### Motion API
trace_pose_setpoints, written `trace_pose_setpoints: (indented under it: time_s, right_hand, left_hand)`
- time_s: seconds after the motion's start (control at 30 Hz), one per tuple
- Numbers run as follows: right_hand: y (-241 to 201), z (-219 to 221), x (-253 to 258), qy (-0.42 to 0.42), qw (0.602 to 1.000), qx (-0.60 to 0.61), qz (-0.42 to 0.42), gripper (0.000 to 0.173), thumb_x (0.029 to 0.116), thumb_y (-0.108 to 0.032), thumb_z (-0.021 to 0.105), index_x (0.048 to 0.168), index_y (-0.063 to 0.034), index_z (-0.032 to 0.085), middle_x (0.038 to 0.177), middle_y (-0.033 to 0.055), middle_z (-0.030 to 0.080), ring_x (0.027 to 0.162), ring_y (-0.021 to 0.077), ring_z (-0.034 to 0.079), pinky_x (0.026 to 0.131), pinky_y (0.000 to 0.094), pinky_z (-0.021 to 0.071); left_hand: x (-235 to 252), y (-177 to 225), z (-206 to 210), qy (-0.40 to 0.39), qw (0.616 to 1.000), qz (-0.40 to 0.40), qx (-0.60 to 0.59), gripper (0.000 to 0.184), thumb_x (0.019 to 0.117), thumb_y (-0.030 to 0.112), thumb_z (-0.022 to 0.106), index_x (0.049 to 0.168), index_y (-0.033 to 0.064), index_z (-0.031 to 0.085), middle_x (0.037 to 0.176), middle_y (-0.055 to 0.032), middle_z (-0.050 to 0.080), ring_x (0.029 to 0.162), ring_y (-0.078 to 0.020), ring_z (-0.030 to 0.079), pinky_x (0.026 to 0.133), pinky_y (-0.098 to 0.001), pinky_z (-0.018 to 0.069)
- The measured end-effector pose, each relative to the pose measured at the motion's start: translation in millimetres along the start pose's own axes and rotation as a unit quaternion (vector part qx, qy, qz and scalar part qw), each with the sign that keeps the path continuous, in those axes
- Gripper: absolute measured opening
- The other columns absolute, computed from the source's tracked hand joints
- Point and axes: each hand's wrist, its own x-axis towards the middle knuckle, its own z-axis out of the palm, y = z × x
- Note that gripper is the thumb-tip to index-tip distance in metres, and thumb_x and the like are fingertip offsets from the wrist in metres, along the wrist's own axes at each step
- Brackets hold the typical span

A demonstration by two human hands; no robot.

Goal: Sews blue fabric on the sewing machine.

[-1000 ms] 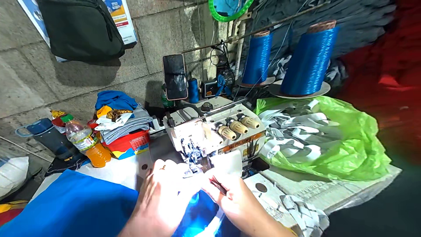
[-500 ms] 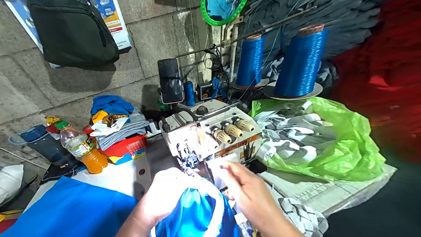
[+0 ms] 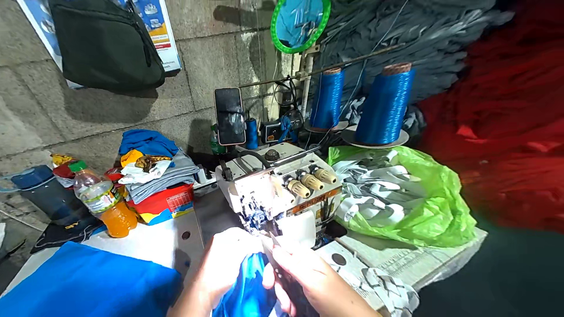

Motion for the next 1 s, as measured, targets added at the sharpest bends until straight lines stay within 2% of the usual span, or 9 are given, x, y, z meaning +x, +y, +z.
trace_pose_setpoints:
  time_s: [0.17,0.3,0.53,0.63,0.77,0.9,1.0]
  right_hand:
    - [-7.7,12.5,0.0,0.016,0.999,-0.033,0.039,0.022,0.1085,-0.015,0.034,0.118,-0.0088,0.053,0.077,0.001,0.071,0.048,0.0063,0.059,0.044,0.02,0.0504]
    - [-13.2,15.7,3.9,0.026,0.995,-0.074,0.065,0.022,0.107,-0.016,0.034,0.117,-0.0103,0.052,0.077,0.001,0.071,0.048,0.0059,0.058,0.044,0.0196,0.0486]
    - [-15.9,21.0,9.3,0.052,0.989,-0.1,0.096,0.024,0.1061,-0.023,0.034,0.114,-0.0126,0.055,0.075,-0.0001,0.07,0.048,0.0056,0.057,0.043,0.0199,0.0467]
    - [-17.7,24.5,8.3,0.068,0.987,-0.087,0.113,0.024,0.1084,-0.022,0.034,0.115,-0.0126,0.055,0.076,0.0004,0.071,0.048,0.0052,0.057,0.043,0.019,0.0462]
    - [-17.9,24.2,10.4,0.064,0.988,-0.068,0.124,0.022,0.107,-0.021,0.034,0.11,-0.0139,0.054,0.073,0.0,0.068,0.048,0.0057,0.058,0.043,0.019,0.0466]
    - [-19.0,25.1,9.1,0.062,0.988,-0.061,0.13,0.023,0.1065,-0.022,0.034,0.111,-0.0147,0.055,0.071,-0.0011,0.066,0.048,0.0055,0.058,0.043,0.0189,0.0473]
    - [-14.7,36.2,10.1,0.118,0.988,-0.047,0.093,0.022,0.1073,-0.019,0.034,0.107,-0.0115,0.055,0.066,-0.0003,0.064,0.046,0.0069,0.057,0.042,0.0197,0.047]
  left_hand:
    - [1.8,-5.6,-7.5,-0.026,0.999,0.037,-0.028,0.013,0.0987,0.014,0.06,0.095,0.0093,0.071,0.085,0.0045,0.067,0.083,-0.0033,0.064,0.079,-0.0244,0.0536]
    - [12.4,-11.4,-14.3,-0.048,0.997,0.042,0.04,0.019,0.0988,0.024,0.061,0.101,0.0102,0.073,0.095,0.0,0.069,0.093,-0.0104,0.065,0.088,-0.0361,0.0519]
    - [20.4,-9.0,-23.2,-0.096,0.988,0.06,0.101,0.028,0.1022,0.028,0.057,0.109,0.0057,0.072,0.105,-0.0082,0.07,0.105,-0.0199,0.064,0.094,-0.0453,0.0491]
    - [21.6,-8.9,-23.1,-0.101,0.986,0.067,0.113,0.028,0.102,0.028,0.057,0.108,0.005,0.073,0.106,-0.009,0.07,0.106,-0.0209,0.064,0.094,-0.0455,0.0489]
    - [23.1,-11.9,-23.9,-0.101,0.987,0.077,0.101,0.026,0.1009,0.026,0.058,0.107,0.0067,0.074,0.105,-0.0075,0.071,0.105,-0.0195,0.065,0.094,-0.0446,0.0493]
    - [24.2,-14.5,-22.4,-0.094,0.989,0.078,0.088,0.025,0.1012,0.026,0.058,0.105,0.0071,0.073,0.1,-0.0063,0.071,0.1,-0.0179,0.065,0.091,-0.0436,0.0501]
    - [22.0,-14.7,-23.5,-0.089,0.993,0.069,0.043,0.022,0.1011,0.023,0.059,0.105,0.0065,0.073,0.098,-0.0049,0.07,0.097,-0.0148,0.064,0.09,-0.0396,0.0502]
